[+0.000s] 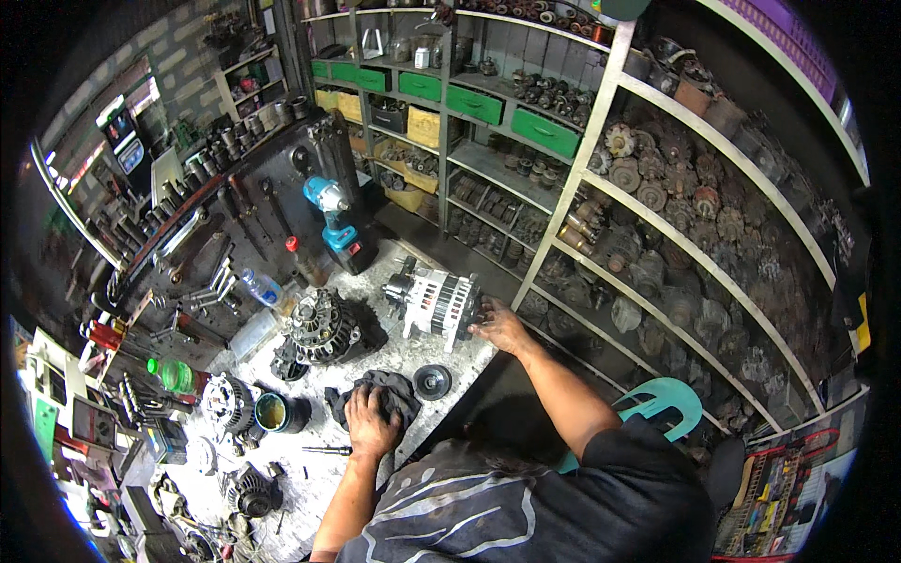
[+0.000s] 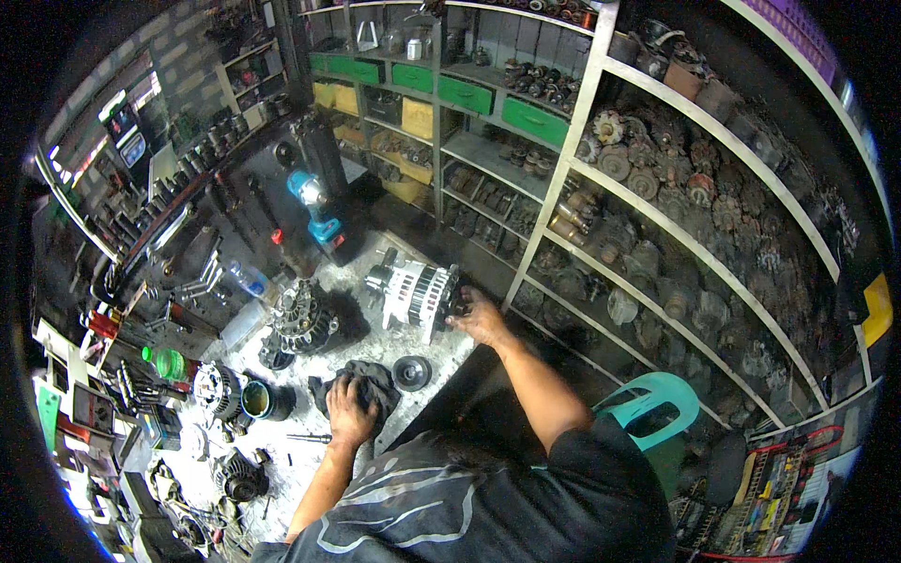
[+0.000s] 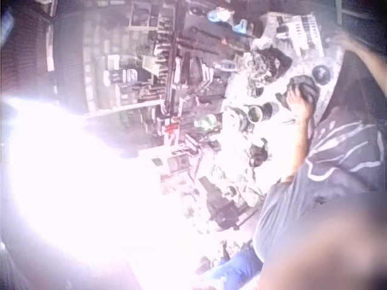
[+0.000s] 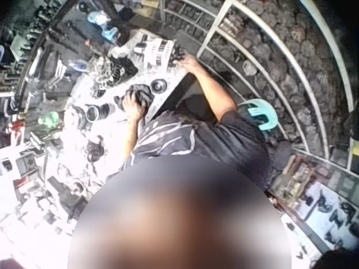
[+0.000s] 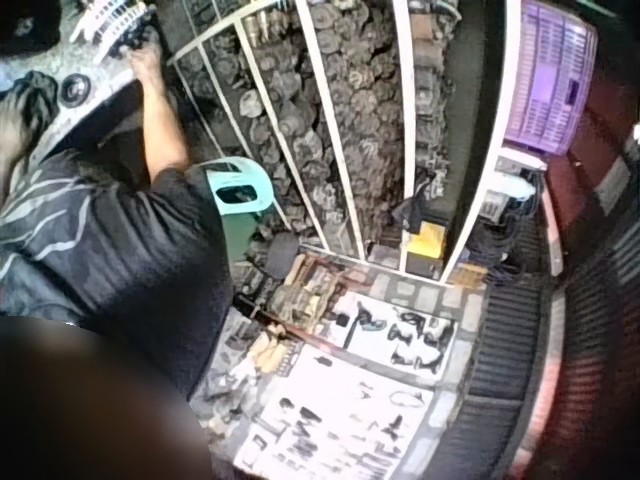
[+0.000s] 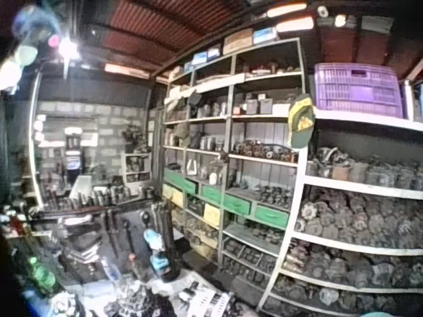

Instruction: The person moves to a green drill press, secures a metal part in a vise, and repeatedly lowers the drill head to bore into the part. The person uses both hands to operate the machine's lever and stabilize the workpiece.

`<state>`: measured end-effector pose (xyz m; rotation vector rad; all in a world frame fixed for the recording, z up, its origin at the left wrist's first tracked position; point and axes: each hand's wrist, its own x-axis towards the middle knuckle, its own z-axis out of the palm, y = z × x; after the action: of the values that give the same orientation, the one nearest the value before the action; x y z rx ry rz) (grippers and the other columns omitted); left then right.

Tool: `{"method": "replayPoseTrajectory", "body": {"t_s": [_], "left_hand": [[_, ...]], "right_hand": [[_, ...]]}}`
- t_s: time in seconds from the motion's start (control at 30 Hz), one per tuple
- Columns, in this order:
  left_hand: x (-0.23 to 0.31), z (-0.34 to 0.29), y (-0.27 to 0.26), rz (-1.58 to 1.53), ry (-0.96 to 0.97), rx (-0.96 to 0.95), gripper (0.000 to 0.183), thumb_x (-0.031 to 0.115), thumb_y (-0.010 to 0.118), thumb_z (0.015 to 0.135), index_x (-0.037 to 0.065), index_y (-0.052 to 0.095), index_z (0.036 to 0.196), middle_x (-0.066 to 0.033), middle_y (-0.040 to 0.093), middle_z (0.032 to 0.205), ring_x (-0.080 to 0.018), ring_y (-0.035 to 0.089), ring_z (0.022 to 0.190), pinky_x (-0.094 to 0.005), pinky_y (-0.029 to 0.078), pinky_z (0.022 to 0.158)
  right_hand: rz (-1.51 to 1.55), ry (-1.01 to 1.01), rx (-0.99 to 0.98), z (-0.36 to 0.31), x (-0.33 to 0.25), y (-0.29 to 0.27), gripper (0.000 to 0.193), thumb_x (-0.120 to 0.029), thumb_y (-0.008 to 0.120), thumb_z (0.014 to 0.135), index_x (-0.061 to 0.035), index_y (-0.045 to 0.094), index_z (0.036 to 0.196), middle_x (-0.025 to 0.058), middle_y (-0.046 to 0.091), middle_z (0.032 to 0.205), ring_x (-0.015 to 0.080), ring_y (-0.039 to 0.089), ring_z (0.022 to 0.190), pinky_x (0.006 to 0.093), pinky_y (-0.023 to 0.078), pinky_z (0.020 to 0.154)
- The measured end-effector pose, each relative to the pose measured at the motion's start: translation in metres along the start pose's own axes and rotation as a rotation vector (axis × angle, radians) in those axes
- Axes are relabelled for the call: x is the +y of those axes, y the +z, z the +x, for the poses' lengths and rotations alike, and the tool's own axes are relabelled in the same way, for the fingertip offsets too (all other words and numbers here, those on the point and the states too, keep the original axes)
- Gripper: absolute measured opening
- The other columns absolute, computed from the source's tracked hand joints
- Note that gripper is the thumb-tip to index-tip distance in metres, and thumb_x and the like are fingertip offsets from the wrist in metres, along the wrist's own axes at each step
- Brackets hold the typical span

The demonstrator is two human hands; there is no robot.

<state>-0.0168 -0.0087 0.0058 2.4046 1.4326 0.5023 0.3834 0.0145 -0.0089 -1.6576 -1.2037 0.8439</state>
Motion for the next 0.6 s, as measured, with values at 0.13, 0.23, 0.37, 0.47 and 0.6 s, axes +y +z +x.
{"method": "replayPoseTrajectory", "body": {"t_s": [0.13, 0.23, 0.37, 0.47, 0.6], "left_hand": [[0.000, -0.001, 0.001, -0.002, 0.003, 0.000, 0.066, 0.032, 0.075, 0.083, 0.004, 0.056, 0.140, -0.0249, 0.047, 0.151, -0.0422, 0.038, 0.146, -0.0528, 0.027, 0.122], [0.001, -0.002, 0.000, 0.017, -0.004, -0.005, 0.067, 0.033, 0.075, 0.083, 0.004, 0.055, 0.141, -0.0247, 0.047, 0.151, -0.0422, 0.038, 0.146, -0.0531, 0.026, 0.123], [0.003, -0.004, -0.001, 0.004, -0.007, 0.015, 0.068, 0.033, 0.075, 0.083, 0.004, 0.055, 0.142, -0.0240, 0.047, 0.152, -0.0423, 0.037, 0.146, -0.0533, 0.026, 0.123], [0.005, -0.004, 0.000, 0.003, -0.031, 0.006, 0.067, 0.033, 0.075, 0.084, 0.005, 0.055, 0.142, -0.0234, 0.047, 0.152, -0.0421, 0.037, 0.146, -0.0533, 0.026, 0.123], [0.006, -0.005, 0.001, -0.005, -0.022, 0.036, 0.067, 0.029, 0.078, 0.082, 0.006, 0.055, 0.140, -0.0215, 0.050, 0.149, -0.0414, 0.039, 0.145, -0.0534, 0.028, 0.122]], "right_hand": [[-0.348, -0.107, 0.071, 0.009, 0.011, 0.000, 0.086, -0.010, 0.091, 0.076, 0.0007, 0.041, 0.145, 0.0185, 0.064, 0.124, 0.0233, 0.065, 0.111, 0.0376, 0.057, 0.092], [-0.235, -0.196, 0.158, -0.001, 0.015, 0.004, 0.077, -0.010, 0.086, 0.077, -0.0028, 0.042, 0.140, 0.0167, 0.065, 0.117, 0.0222, 0.066, 0.107, 0.0367, 0.057, 0.090], [0.287, -0.049, 0.202, -0.030, 0.014, -0.004, 0.057, -0.016, 0.078, 0.082, -0.0057, 0.049, 0.129, 0.0070, 0.063, 0.107, 0.0183, 0.064, 0.098, 0.0337, 0.056, 0.088], [0.431, -0.022, 0.225, -0.050, 0.011, -0.020, 0.045, -0.010, 0.077, 0.081, -0.0101, 0.054, 0.121, 0.0022, 0.062, 0.102, 0.0164, 0.064, 0.094, 0.0343, 0.057, 0.087], [0.972, 0.138, 0.110, -0.064, 0.005, -0.035, 0.038, -0.024, 0.075, 0.085, -0.0094, 0.063, 0.118, 0.0080, 0.069, 0.110, 0.0255, 0.068, 0.102, 0.0456, 0.056, 0.097]]}}
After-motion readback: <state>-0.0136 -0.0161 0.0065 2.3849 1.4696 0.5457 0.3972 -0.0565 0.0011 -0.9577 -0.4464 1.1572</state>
